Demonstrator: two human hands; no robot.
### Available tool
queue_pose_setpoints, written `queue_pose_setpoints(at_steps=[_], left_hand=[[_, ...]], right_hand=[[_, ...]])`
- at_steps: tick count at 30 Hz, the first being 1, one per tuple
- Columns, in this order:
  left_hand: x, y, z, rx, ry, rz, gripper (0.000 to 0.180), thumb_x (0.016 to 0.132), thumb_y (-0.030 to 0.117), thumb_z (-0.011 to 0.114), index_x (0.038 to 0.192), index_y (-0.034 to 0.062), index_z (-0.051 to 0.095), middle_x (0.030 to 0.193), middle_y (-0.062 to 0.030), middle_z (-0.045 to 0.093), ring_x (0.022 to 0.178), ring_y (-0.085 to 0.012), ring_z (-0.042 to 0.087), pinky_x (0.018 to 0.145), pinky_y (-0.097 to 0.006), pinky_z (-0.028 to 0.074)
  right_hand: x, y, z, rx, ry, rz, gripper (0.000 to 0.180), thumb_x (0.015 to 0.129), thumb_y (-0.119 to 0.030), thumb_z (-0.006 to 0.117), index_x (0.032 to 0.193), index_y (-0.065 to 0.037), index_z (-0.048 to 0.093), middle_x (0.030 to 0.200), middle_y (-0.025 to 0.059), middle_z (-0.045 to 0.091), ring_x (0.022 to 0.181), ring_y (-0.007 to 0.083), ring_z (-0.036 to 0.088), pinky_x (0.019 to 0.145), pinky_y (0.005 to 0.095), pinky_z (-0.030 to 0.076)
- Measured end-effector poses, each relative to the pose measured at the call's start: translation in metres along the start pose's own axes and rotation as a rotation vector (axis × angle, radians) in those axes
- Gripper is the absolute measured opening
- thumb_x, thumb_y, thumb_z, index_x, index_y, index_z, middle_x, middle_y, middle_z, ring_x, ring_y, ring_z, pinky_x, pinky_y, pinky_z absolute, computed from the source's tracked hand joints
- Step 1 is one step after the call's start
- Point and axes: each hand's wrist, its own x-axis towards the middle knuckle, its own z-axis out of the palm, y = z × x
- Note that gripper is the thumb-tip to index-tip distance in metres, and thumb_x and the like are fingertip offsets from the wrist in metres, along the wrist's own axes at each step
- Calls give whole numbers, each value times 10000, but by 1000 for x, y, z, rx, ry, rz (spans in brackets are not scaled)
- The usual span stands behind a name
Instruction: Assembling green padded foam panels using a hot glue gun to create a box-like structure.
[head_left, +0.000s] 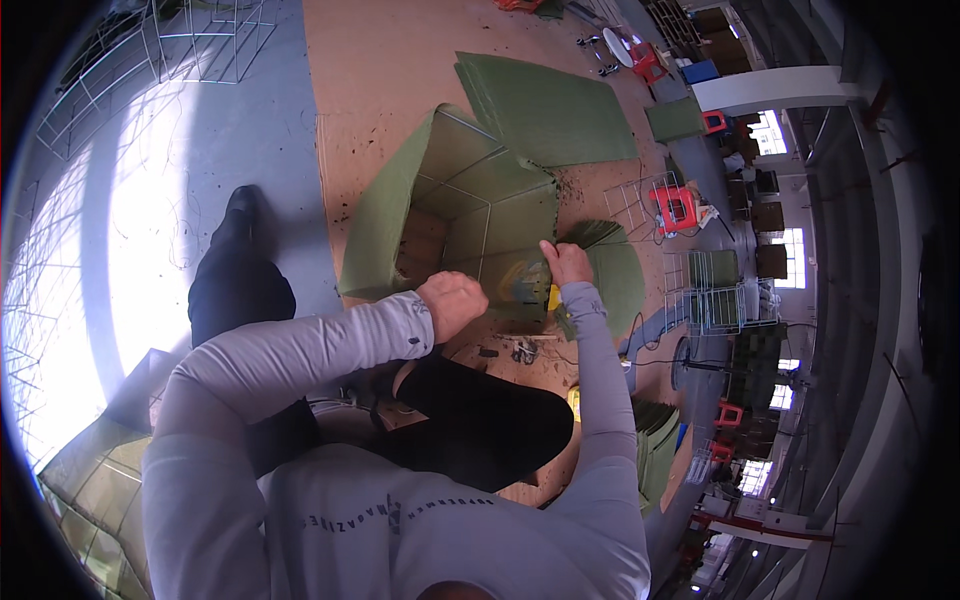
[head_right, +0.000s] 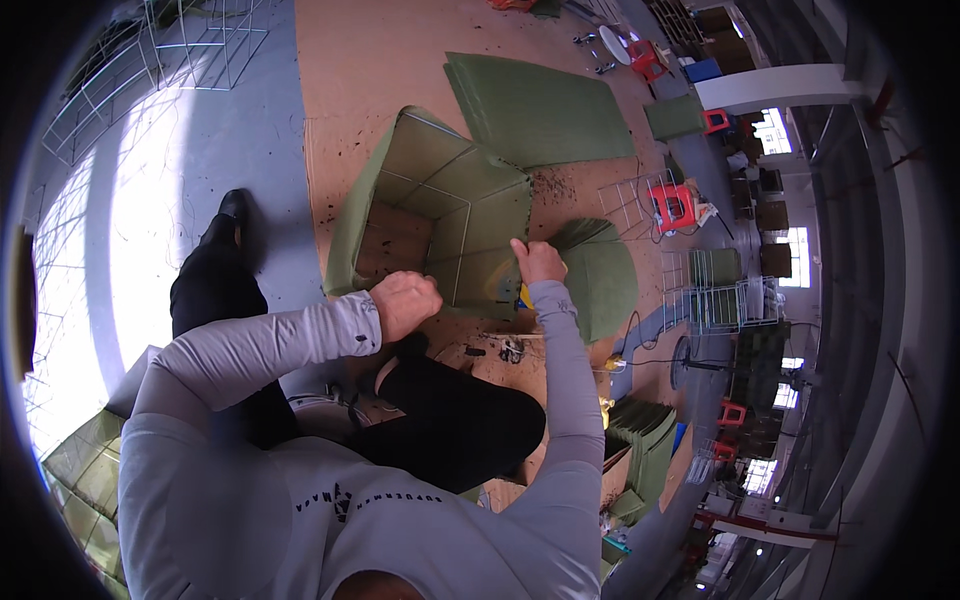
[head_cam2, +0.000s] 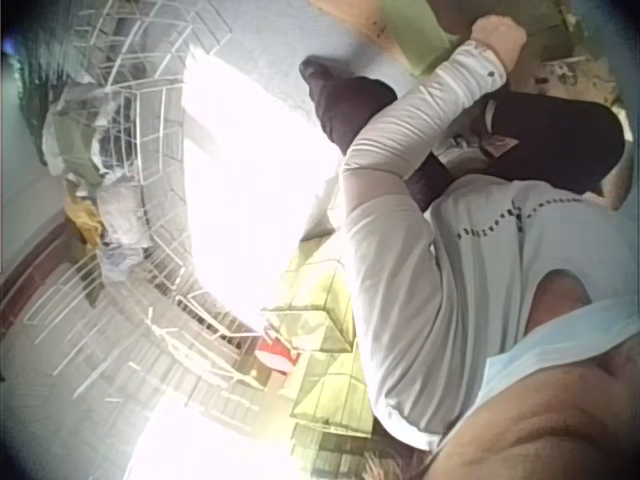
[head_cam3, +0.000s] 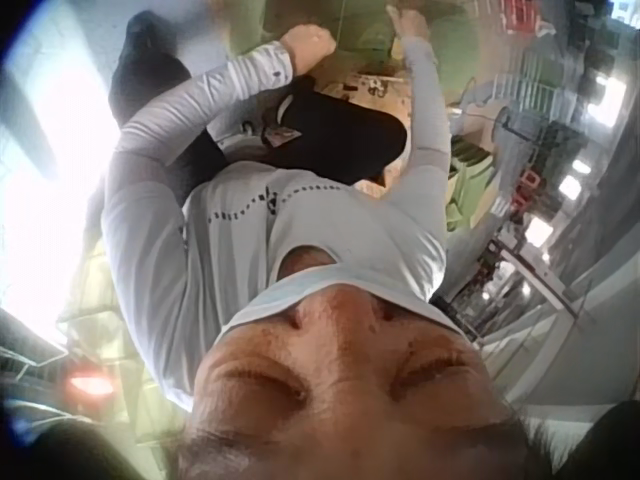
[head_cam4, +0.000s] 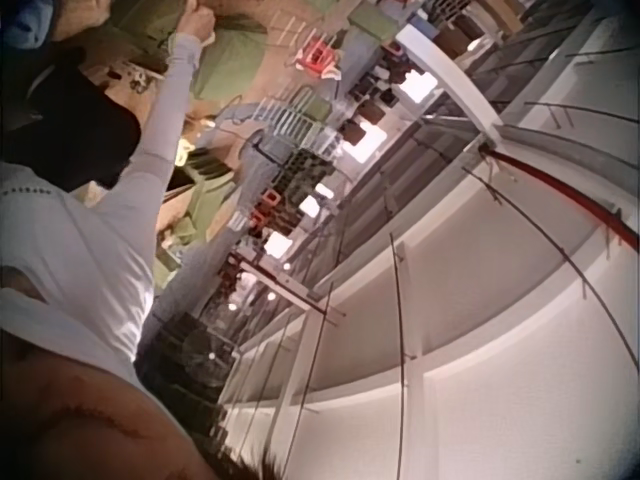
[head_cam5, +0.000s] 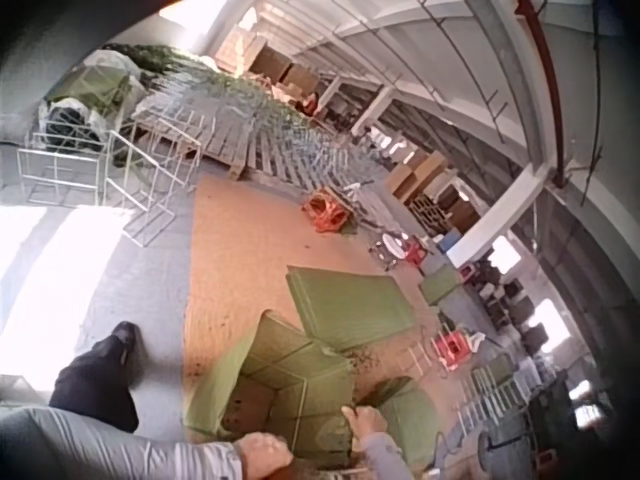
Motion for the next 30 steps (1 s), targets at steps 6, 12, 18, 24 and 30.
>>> queue_pose_setpoints(at_steps=[6, 12, 18, 24, 30], left_hand=[[12, 4, 8, 36, -77, -46, 149, 662, 42, 607, 798, 20, 664, 853, -168, 644, 846, -328, 641, 737, -380, 524], [37, 14, 8, -108, -31, -124, 131, 656, 28, 635, 780, -4, 660, 807, -194, 647, 815, -358, 643, 713, -408, 532], [43, 19, 13, -160, -44, -175, 130, 660, 18, 623, 782, 2, 666, 809, -194, 649, 822, -361, 642, 720, -411, 531], [43, 15, 16, -134, -69, -181, 123, 656, 25, 622, 770, 6, 666, 808, -189, 649, 829, -357, 641, 733, -404, 530], [47, 16, 18, -116, -82, -155, 123, 645, 36, 636, 761, 7, 664, 817, -189, 648, 832, -350, 641, 741, -396, 527]], right_hand=[[4, 0, 20, 69, 122, 112, 412, 852, -410, 552, 761, -16, 633, 809, 216, 632, 793, 401, 609, 694, 490, 480], [30, 11, -4, 122, 105, 78, 512, 846, -508, 522, 750, -25, 663, 792, 216, 634, 782, 401, 613, 699, 483, 485], [-12, 16, 13, -102, 72, 96, 251, 784, -304, 659, 832, -58, 637, 801, 183, 646, 799, 382, 621, 704, 473, 495], [-14, 3, -15, 68, -28, 139, 307, 779, -337, 662, 765, -33, 623, 779, 203, 630, 798, 388, 614, 692, 473, 491], [-34, 35, 20, 16, 96, 17, 358, 739, -353, 707, 737, -9, 606, 736, 217, 609, 745, 394, 607, 653, 460, 491]])
